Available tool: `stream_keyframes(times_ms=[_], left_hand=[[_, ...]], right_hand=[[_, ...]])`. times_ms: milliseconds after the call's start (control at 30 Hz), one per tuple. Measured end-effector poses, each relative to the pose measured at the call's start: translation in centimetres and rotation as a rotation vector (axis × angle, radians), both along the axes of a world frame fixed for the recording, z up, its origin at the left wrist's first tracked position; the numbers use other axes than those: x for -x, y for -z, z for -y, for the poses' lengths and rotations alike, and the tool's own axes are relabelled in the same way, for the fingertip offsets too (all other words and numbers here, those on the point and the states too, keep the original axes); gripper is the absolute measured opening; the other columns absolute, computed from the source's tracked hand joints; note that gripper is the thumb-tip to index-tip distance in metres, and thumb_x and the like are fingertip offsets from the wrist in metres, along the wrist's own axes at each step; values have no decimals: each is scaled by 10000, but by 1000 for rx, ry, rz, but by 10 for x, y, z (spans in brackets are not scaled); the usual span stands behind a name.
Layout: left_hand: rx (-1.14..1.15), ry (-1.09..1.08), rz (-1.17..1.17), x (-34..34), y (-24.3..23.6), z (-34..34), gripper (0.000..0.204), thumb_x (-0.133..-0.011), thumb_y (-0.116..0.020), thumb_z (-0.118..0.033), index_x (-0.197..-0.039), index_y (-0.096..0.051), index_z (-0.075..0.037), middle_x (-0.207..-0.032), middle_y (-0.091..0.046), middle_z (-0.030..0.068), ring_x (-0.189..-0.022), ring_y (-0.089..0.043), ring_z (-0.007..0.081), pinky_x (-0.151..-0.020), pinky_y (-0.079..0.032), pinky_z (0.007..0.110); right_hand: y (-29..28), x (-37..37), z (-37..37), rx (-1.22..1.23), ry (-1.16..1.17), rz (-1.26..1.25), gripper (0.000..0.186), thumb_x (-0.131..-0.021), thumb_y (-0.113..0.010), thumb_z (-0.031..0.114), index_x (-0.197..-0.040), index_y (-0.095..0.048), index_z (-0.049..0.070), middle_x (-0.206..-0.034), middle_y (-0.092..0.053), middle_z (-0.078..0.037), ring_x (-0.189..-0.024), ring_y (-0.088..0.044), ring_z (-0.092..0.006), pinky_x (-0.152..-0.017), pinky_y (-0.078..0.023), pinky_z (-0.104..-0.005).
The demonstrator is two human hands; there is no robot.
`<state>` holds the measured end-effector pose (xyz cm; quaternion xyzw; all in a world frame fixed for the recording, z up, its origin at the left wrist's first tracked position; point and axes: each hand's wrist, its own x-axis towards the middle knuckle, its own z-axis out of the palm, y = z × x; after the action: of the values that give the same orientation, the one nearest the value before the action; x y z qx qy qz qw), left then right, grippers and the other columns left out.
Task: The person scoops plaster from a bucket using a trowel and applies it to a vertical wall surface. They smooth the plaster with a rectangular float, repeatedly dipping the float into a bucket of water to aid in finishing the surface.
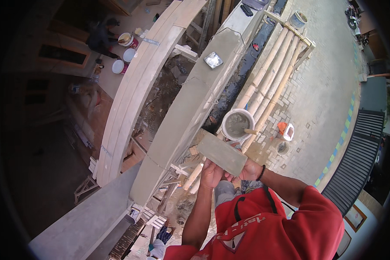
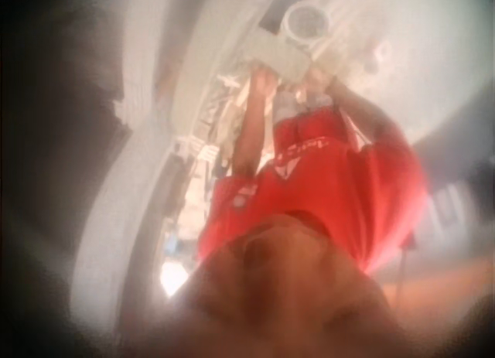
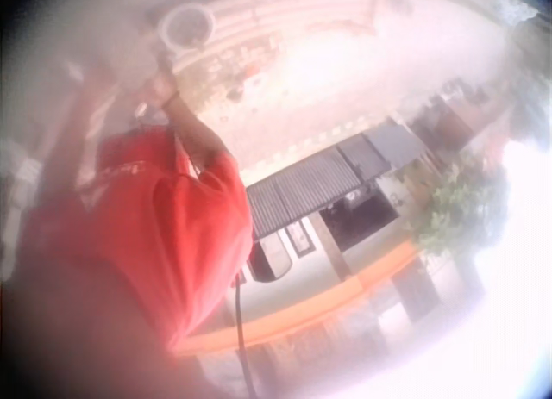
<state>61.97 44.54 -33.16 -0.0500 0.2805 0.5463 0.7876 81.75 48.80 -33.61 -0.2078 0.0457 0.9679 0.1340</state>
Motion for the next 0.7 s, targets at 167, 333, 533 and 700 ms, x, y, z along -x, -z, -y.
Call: stream_keyframes(times_ms=[167,333,533,700], left_hand=[[6,76,-36,3,-9,6,526,-952,-535,-157,-1430,-330,-77,-1334,-499,134,-1097,-557,247,-832,-501,407],[-6,73,-222,-12,-10,14,539,-949,-554,-143,-1439,-331,-110,-1372,-491,104,-1260,-480,262,-1062,-377,454],[292,353,-781,53,58,99,576,-967,-500,-112,-1480,-239,-124,-1316,-532,140,-1077,-575,250,-935,-472,368],[714,377,-935,140,102,245,561,-913,-547,-148,-1429,-329,-112,-1096,-633,114,-677,-603,185,-547,-438,297]], right_hand=[[-17,17,22,129,256,-193,525,-922,-561,434,-1312,-504,88,-1170,-633,-142,-1006,-653,-278,-794,-567,-394],[-8,11,47,55,400,155,485,-932,-562,391,-1330,-501,121,-1275,-590,-57,-1153,-579,-208,-964,-479,-420],[14,-97,69,-49,456,461,394,-987,-483,334,-1290,-508,84,-1212,-609,-57,-1079,-606,-204,-898,-513,-413],[3,-195,104,-88,539,933,297,-1002,-441,286,-1207,-544,98,-1118,-637,-55,-955,-648,-178,-792,-552,-372]])
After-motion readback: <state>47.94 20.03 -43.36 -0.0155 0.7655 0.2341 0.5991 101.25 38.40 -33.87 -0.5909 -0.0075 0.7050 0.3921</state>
